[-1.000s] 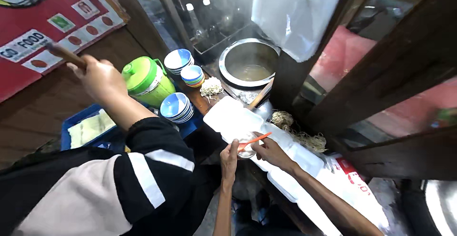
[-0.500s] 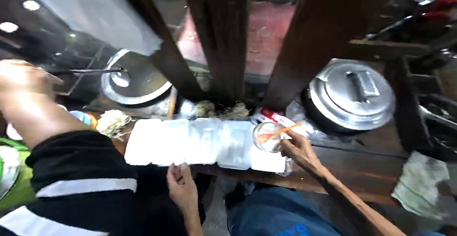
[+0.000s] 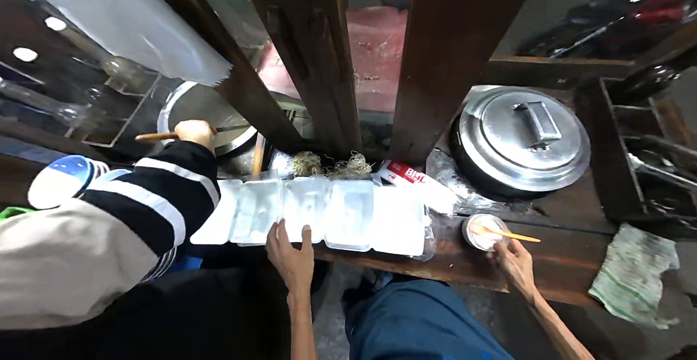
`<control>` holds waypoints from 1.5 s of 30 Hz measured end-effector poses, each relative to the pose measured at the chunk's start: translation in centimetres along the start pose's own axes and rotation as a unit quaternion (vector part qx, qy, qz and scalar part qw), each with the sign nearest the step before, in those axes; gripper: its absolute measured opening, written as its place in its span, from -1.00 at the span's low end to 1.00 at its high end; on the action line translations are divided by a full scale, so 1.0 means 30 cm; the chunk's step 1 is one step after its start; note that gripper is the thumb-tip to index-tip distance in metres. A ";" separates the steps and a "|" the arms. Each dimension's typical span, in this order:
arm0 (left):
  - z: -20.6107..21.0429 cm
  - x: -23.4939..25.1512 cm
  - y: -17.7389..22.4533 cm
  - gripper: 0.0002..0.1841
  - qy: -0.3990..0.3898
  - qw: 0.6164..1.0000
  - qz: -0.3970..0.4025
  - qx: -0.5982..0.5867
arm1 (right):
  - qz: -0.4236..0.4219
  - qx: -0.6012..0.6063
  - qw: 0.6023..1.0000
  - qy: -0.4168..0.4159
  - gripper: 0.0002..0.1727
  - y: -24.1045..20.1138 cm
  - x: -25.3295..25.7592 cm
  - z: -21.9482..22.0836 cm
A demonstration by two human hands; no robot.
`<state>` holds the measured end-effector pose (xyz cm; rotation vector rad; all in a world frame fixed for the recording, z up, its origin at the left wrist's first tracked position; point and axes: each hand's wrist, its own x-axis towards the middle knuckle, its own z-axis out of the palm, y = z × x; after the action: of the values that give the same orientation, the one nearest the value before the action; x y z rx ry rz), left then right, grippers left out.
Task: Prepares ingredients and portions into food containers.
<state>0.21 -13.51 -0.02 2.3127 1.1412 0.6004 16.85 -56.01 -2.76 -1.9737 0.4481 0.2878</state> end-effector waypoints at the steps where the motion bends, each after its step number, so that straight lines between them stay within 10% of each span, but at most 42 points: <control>1: 0.011 -0.006 0.010 -0.29 -0.003 1.000 0.012 0.004 | 0.001 -0.001 1.000 -0.004 -0.73 0.012 0.007 0.000; 6: 0.039 -0.041 0.015 -0.33 0.006 1.000 0.014 0.004 | 0.026 -0.230 0.962 -0.145 -0.41 -0.027 0.032 -0.110; 11: 0.018 -0.092 0.007 -0.41 0.027 0.999 0.022 0.010 | -0.014 -0.537 0.775 -0.332 -0.30 -0.247 -0.006 -0.165; 15: 0.052 -0.129 0.050 -0.51 0.016 0.995 0.098 0.023 | -0.318 -0.351 0.816 -0.332 -0.64 -0.439 -0.142 0.106; 19: 0.105 -0.112 0.059 -0.50 -0.027 0.992 0.106 0.062 | -0.540 -0.280 0.722 -0.330 -0.61 -0.481 -0.173 0.515; 25: 0.110 -0.093 0.025 -0.49 -0.113 0.983 0.085 0.114 | -0.493 -0.483 0.576 -0.438 -0.24 -0.470 -0.126 0.849; 35: 0.085 -0.078 -0.002 -0.53 -0.073 0.986 0.110 0.104 | -0.461 -0.508 0.555 -0.471 -0.28 -0.460 -0.165 0.847; 41: 0.083 -0.042 -0.030 -0.55 0.002 0.990 0.121 0.076 | -0.553 -0.321 0.662 -0.391 -0.59 -0.573 -0.218 0.909; 45: 0.083 -0.011 -0.044 -0.39 -0.072 0.989 0.071 0.110 | -0.577 -0.388 0.572 -0.435 -0.43 -0.653 -0.210 1.088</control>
<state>0.65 -13.66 -2.81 2.5957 1.0255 0.3647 19.58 -17.79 1.73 -2.1195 -1.8660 0.5785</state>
